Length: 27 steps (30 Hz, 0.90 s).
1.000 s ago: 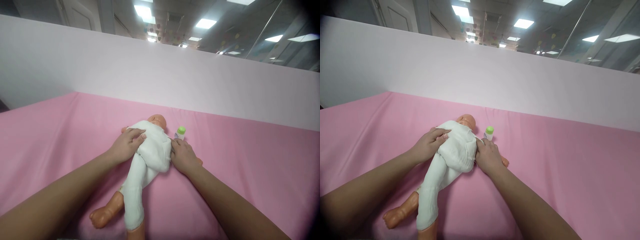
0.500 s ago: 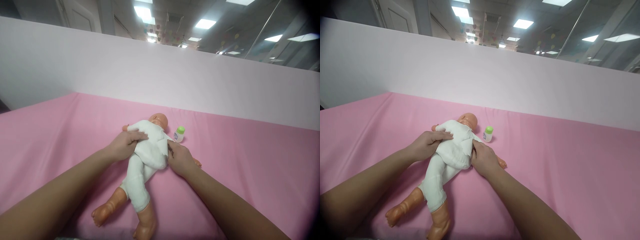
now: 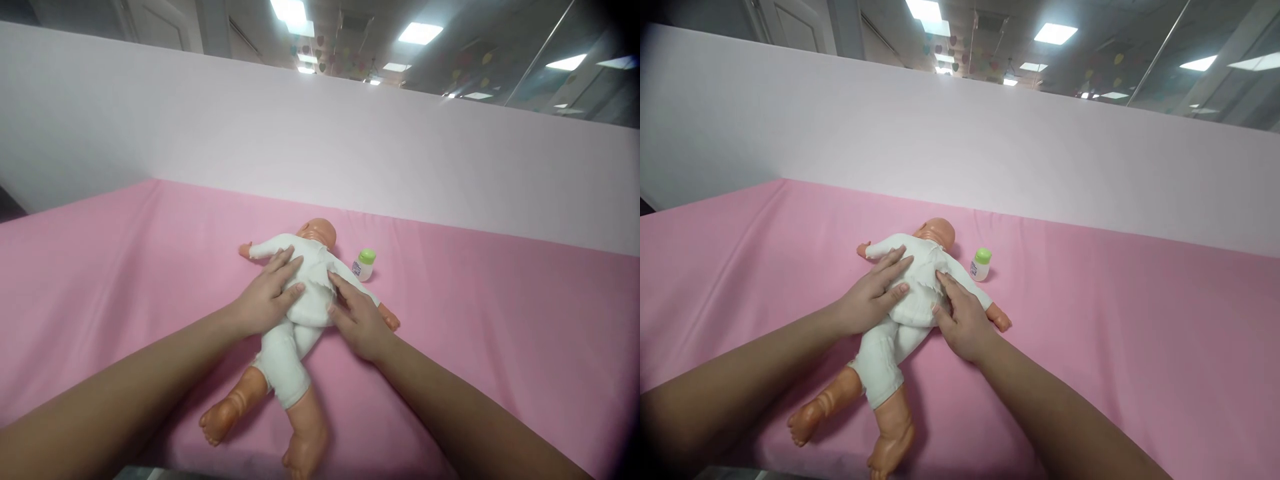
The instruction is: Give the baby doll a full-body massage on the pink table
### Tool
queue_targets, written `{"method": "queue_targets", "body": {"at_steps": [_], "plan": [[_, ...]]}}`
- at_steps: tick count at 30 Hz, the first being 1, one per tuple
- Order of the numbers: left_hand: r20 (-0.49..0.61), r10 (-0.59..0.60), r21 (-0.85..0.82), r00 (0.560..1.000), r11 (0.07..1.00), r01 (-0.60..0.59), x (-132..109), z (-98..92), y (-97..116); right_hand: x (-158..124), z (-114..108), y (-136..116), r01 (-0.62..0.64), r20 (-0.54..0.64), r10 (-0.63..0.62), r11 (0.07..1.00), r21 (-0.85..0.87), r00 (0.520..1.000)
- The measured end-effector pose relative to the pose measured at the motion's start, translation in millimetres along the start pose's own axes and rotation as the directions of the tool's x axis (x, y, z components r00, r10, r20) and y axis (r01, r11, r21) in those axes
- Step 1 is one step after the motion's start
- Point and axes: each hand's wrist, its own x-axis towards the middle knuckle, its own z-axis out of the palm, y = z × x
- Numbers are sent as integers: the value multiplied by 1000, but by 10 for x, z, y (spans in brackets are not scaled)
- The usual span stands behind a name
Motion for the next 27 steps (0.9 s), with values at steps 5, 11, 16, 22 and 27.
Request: {"method": "queue_targets", "body": {"at_steps": [5,11,16,22,27], "plan": [[32,-88,-106,996,990,91,12,203,6,-11,147,51,-85,38,87,994,-64,995],[54,-50,-166,997,984,58,29,228,-19,42,180,47,-130,48,133,990,-63,990],[179,29,-162,983,987,1,66,146,-160,-2,186,-112,-227,30,230,970,-88,973],[311,116,-124,943,989,-81,100,32,-231,-11,180,-244,-320,89,332,939,-125,939],[393,139,-147,909,985,-87,133,-59,-285,35,-39,-180,-316,205,328,944,-93,922]]}}
